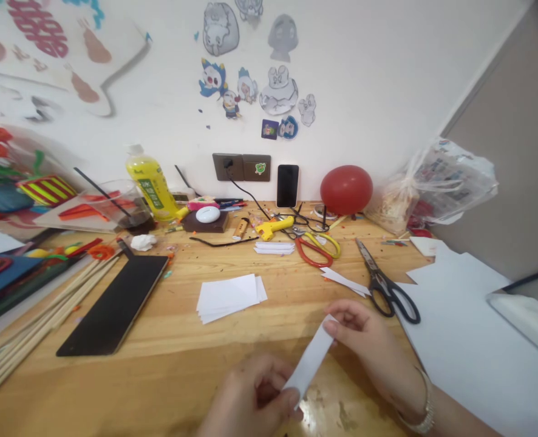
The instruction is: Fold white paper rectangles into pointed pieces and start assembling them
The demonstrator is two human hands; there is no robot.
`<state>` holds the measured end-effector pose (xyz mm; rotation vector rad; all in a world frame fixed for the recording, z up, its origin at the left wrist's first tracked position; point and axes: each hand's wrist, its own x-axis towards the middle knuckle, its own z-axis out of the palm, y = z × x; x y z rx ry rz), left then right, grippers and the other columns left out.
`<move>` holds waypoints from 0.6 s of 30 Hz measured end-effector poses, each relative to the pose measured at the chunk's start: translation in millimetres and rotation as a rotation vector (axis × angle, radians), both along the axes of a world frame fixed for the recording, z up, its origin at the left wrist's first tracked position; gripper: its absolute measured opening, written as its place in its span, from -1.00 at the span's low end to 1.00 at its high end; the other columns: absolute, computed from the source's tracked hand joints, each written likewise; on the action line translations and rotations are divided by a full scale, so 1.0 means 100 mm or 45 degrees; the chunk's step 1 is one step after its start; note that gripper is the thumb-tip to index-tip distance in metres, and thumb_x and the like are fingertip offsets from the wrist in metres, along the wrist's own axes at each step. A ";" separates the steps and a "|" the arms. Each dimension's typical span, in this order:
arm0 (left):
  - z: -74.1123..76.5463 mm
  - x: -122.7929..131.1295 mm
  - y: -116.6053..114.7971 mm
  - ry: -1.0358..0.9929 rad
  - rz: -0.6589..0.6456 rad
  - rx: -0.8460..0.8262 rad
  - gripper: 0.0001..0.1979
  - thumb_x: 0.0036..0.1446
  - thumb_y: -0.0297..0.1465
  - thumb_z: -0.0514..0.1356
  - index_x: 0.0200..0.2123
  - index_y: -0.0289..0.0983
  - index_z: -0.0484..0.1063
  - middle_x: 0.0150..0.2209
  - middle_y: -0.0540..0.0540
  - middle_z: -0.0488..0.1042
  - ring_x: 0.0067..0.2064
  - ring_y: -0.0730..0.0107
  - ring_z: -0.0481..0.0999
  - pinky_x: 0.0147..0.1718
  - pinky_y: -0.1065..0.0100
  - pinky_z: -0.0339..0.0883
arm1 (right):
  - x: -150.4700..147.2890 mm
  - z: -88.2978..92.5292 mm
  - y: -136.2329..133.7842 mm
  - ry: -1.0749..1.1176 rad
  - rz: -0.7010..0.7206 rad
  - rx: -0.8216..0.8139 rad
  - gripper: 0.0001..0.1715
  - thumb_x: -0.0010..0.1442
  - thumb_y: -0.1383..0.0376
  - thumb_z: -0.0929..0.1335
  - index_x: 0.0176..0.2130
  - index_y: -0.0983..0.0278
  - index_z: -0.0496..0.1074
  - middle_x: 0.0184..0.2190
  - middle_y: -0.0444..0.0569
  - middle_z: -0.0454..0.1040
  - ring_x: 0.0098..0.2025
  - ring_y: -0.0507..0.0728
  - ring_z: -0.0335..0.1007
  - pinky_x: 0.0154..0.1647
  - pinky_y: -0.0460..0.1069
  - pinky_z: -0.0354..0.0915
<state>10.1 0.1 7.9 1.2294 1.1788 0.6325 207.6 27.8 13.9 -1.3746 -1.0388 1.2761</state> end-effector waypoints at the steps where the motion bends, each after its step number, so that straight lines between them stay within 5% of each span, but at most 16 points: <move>1: 0.01 0.00 0.00 0.016 -0.008 0.010 -0.91 -0.06 -0.38 0.21 -0.45 -0.28 0.39 -0.55 0.00 0.52 -0.51 0.42 0.47 -0.50 0.48 0.22 | 0.00 -0.01 0.00 -0.004 0.002 0.003 -0.73 -0.13 0.19 0.49 -0.40 0.27 0.47 -0.50 -0.11 0.47 -0.41 0.09 0.39 -0.40 -0.07 0.32; 18: -0.03 -0.03 0.02 0.088 -0.106 0.083 -0.85 0.03 -0.38 0.16 -0.34 -0.29 0.50 -0.52 -0.05 0.57 -0.48 0.39 0.47 -0.48 0.47 0.23 | 0.00 0.02 0.00 -0.005 -0.034 -0.010 -0.70 -0.15 0.17 0.51 -0.42 0.28 0.46 -0.53 -0.14 0.44 -0.44 0.05 0.35 -0.41 -0.09 0.29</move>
